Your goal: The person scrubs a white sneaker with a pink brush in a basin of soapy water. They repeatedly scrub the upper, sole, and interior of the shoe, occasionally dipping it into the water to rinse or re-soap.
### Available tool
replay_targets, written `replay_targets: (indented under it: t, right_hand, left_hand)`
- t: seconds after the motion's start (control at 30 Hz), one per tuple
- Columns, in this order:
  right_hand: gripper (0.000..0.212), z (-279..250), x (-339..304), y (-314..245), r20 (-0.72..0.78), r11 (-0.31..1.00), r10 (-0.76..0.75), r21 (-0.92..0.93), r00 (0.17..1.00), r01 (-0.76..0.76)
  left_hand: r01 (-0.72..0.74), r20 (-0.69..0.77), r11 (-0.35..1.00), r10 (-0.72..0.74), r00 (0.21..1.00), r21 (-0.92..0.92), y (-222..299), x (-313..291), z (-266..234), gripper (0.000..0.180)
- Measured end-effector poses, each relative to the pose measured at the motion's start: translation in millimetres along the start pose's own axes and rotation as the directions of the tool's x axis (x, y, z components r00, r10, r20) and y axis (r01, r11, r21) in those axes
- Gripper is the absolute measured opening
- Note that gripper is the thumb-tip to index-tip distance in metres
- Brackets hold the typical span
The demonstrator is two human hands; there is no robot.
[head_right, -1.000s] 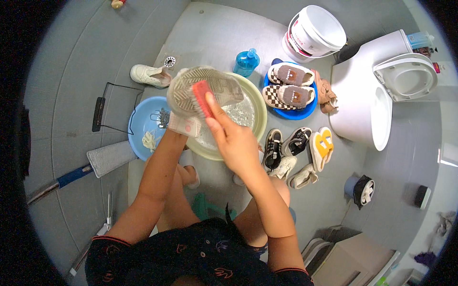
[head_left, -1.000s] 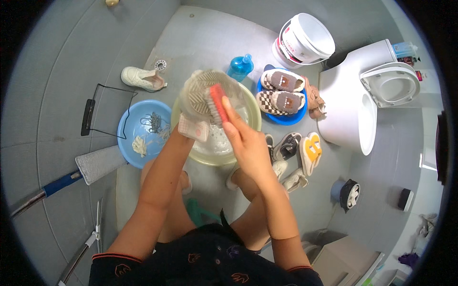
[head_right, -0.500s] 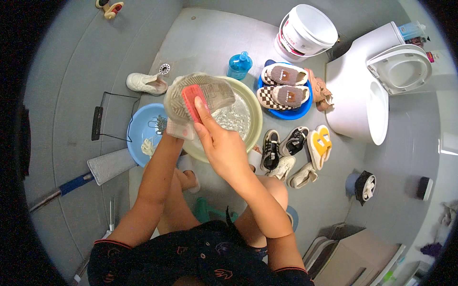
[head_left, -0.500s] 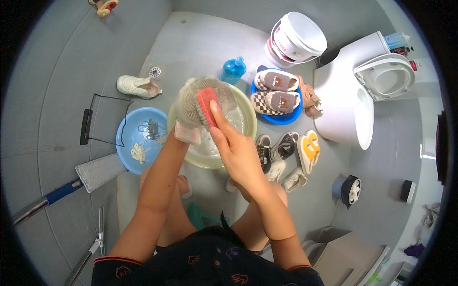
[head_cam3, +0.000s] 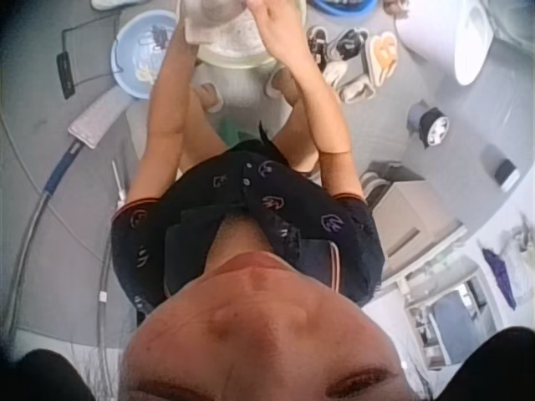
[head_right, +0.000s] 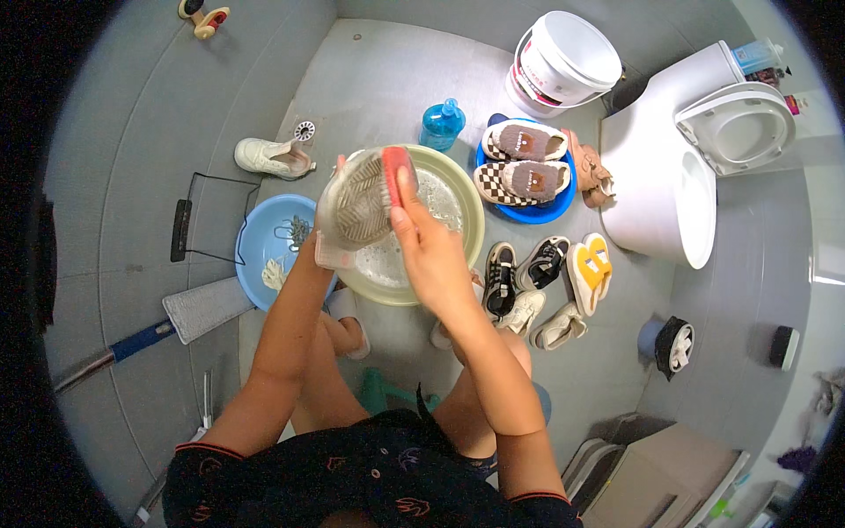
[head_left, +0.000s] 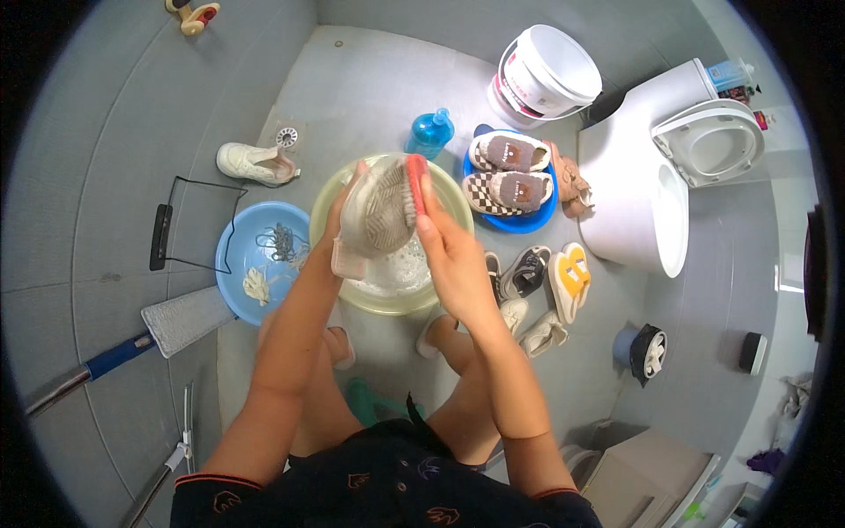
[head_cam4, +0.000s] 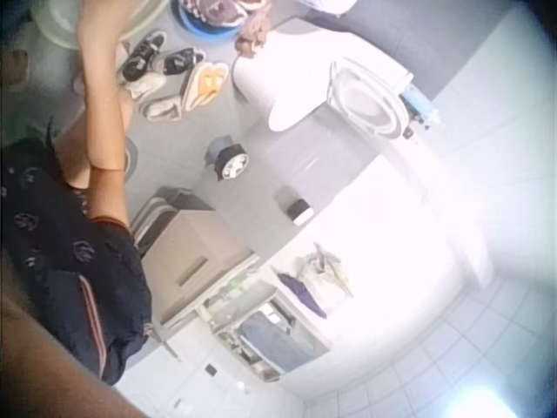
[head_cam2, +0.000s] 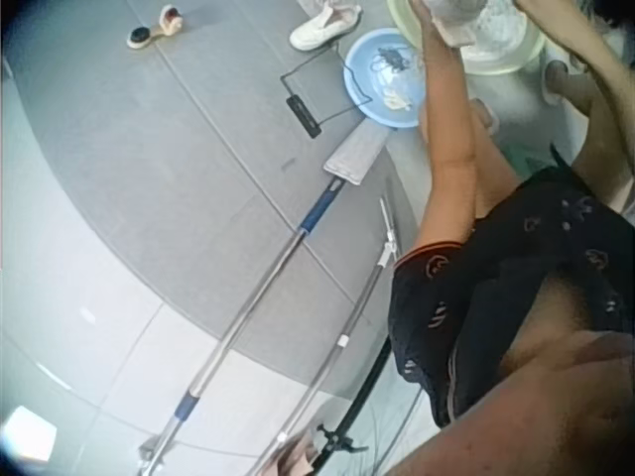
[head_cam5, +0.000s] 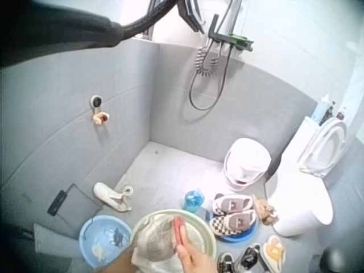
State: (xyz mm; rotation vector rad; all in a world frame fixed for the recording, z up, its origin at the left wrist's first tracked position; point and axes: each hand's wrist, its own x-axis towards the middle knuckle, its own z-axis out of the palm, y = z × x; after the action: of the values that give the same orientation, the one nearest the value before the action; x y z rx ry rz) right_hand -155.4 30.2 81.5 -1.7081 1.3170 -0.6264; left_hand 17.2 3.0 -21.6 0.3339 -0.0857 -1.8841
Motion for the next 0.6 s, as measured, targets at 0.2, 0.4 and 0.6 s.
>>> replay_targets:
  t: [0.2,0.4,0.6]
  right_hand:
    - [0.05,1,-12,-32,0.042,0.995,-0.042,-0.085,0.998,0.045]
    - [0.049,-11,21,5,0.023,0.996,0.072,0.051,0.997,-0.073]
    - [0.051,1,-11,-45,0.056,0.998,-0.048,-0.029,0.997,0.05]
  left_hand:
    - [0.055,0.114,0.992,-0.042,0.993,-0.115,6,-2,2,0.064]
    - [0.064,-0.036,0.994,-0.061,0.997,0.085,-7,-5,12,0.065]
    - [0.035,-0.075,0.999,-0.033,0.997,0.017,3,-5,-3,0.057]
